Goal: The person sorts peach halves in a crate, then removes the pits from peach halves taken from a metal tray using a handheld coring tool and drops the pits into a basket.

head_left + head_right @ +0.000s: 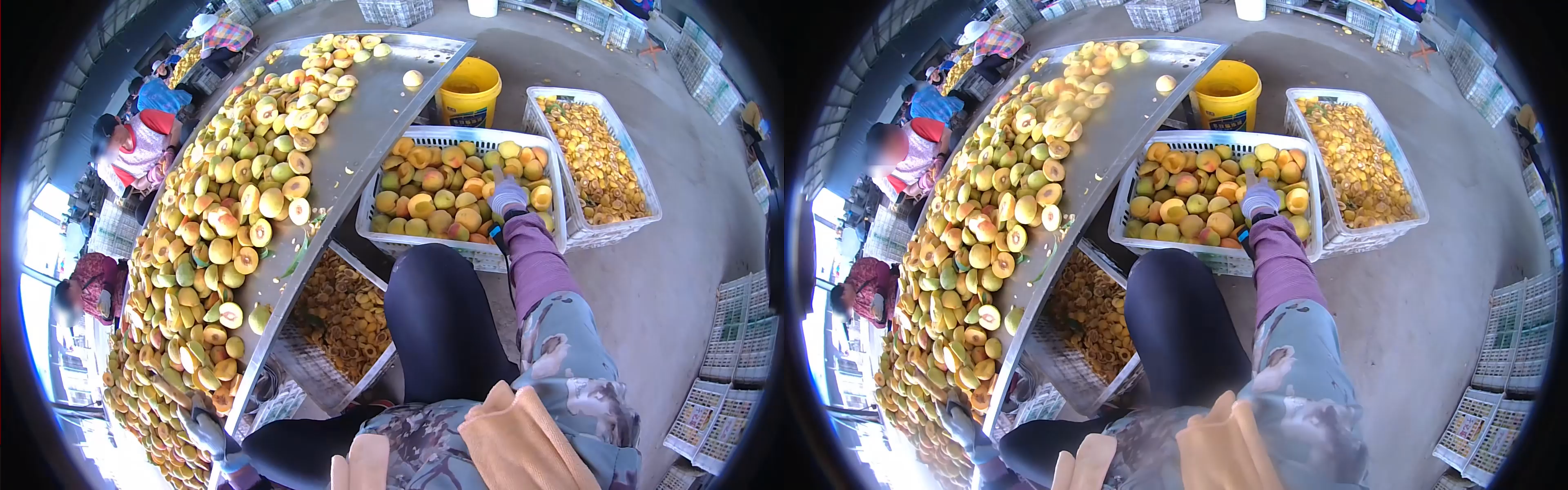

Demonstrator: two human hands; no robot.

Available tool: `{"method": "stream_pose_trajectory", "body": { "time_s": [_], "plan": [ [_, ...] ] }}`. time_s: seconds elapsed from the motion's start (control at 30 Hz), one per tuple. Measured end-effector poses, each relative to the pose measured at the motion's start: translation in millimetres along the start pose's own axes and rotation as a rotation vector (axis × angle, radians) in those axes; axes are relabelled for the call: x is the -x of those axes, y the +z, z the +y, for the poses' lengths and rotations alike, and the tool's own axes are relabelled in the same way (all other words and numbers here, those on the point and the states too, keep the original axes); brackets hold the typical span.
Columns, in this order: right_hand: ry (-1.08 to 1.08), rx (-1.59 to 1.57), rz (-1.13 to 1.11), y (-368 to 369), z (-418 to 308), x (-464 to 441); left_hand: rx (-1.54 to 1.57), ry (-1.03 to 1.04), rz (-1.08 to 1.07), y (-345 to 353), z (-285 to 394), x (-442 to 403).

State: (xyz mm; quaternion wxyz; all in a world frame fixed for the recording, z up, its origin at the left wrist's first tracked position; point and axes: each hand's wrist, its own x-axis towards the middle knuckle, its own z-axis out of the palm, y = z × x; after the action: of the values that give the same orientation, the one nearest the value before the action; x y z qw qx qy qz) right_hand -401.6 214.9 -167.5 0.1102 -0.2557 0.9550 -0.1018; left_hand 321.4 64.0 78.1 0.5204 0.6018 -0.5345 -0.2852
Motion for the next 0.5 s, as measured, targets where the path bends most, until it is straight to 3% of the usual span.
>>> {"method": "stream_pose_trajectory", "body": {
  "time_s": [0.07, 0.2, 0.3, 0.33, 0.43, 0.5],
  "plan": [
    [0.027, 0.033, -0.041, 2.4, 0.8, -4.3, -0.026, -0.047, 0.094, -3.4, -1.0, 16.8],
    [-0.110, -0.053, 0.304, -35.2, 3.5, 2.3, -0.082, -0.042, 0.072, -13.9, -29.9, 14.8],
    [-0.450, 0.260, 0.467, -25.1, 21.3, 1.8, -0.139, -0.045, 0.010, 4.4, -28.0, 14.8],
    [-0.417, 0.358, 0.132, -22.2, 24.0, 7.9, -0.077, -0.063, -0.009, 10.2, -33.8, 12.2],
    [-0.454, 0.039, 0.065, -18.9, 41.2, 26.3, -0.069, -0.089, -0.053, 31.1, -31.1, 14.0],
    [-0.401, 0.000, -0.050, -42.4, 36.8, 31.0, -0.074, -0.095, -0.074, 50.9, -15.0, 24.5]
  ]
}}
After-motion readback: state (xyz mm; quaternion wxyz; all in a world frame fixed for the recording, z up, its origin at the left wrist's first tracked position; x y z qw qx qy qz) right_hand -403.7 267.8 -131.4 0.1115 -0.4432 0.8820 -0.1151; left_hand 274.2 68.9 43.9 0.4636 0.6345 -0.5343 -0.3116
